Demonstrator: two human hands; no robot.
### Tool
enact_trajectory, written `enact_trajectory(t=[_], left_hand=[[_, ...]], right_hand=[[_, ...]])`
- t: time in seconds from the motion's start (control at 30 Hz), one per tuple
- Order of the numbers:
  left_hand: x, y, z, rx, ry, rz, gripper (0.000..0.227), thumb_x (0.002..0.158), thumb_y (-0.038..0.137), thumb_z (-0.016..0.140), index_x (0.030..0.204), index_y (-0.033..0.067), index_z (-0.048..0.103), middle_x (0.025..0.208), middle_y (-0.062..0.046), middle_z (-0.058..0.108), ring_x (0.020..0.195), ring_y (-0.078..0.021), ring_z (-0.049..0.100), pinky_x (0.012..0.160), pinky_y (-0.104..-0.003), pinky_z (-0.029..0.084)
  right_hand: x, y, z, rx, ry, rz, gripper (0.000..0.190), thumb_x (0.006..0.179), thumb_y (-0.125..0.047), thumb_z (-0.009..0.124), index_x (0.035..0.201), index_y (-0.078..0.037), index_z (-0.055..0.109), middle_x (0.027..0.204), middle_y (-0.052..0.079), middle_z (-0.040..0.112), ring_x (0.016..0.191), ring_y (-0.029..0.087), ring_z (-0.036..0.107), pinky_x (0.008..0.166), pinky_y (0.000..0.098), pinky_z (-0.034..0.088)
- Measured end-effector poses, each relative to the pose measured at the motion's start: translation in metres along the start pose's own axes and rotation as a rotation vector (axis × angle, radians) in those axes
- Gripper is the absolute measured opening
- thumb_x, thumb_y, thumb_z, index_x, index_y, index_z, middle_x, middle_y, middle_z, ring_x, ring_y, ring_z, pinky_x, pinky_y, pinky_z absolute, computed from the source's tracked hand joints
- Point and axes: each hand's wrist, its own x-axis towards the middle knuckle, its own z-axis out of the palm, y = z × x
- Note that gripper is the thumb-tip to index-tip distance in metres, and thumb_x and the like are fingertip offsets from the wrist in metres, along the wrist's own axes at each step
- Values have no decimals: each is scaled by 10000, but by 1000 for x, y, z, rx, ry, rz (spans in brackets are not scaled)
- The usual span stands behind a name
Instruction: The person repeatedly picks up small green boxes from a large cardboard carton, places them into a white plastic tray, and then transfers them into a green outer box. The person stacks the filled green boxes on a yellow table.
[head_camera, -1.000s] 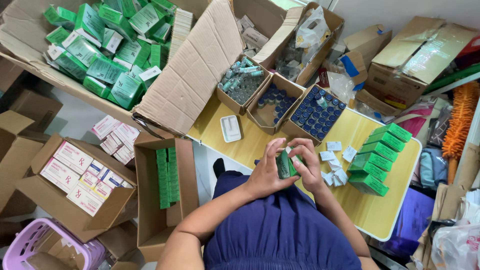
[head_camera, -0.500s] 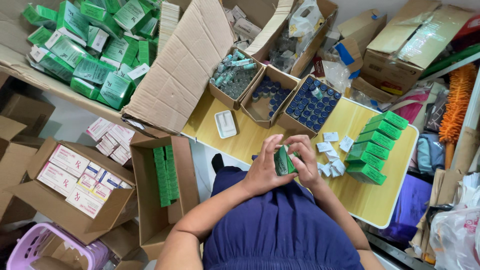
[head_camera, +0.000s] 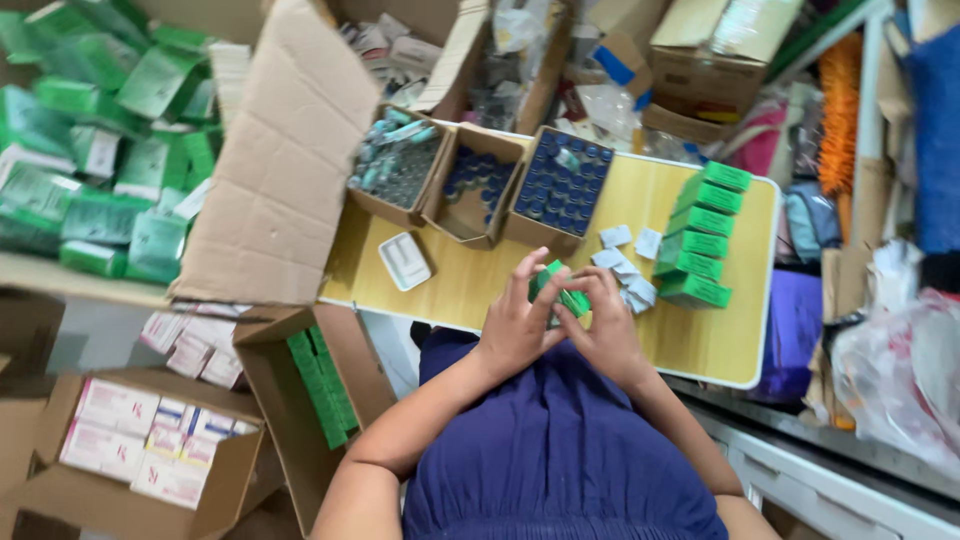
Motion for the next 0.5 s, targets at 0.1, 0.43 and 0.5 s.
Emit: enact_trajectory(t=[0.1,0.43,0.5], left_hand=[[10,8,9,-133,-145,68,963,730,325,885,1527,173,366,1547,-221,329,1277,-396,549,975,-467,554],[22,8,36,-355,-430,-106,825,872,336,806,1540,125,369,1544,-226,332,1333,-420,502,1043,-484,507],[23,8,40,-357,-434,-99,807,874,333,800,1529,124,378,1540,-229,335,1342,-425,495,1046,-487,505]], right_hand=[[-15,23,-23,9,53,149,436,857,-129,765,1236,-40,569,1225,175,629,1158,346,628,938,437,519],[-124,159,-63,-518,340,410,514,754,19,777,1230,-152,683,1208,102,712,1129,333,579,1042,426,435],[-137,178,-56,-513,394,419,517,765,30,761,1244,-130,648,1211,135,644,1159,356,556,1048,454,421]])
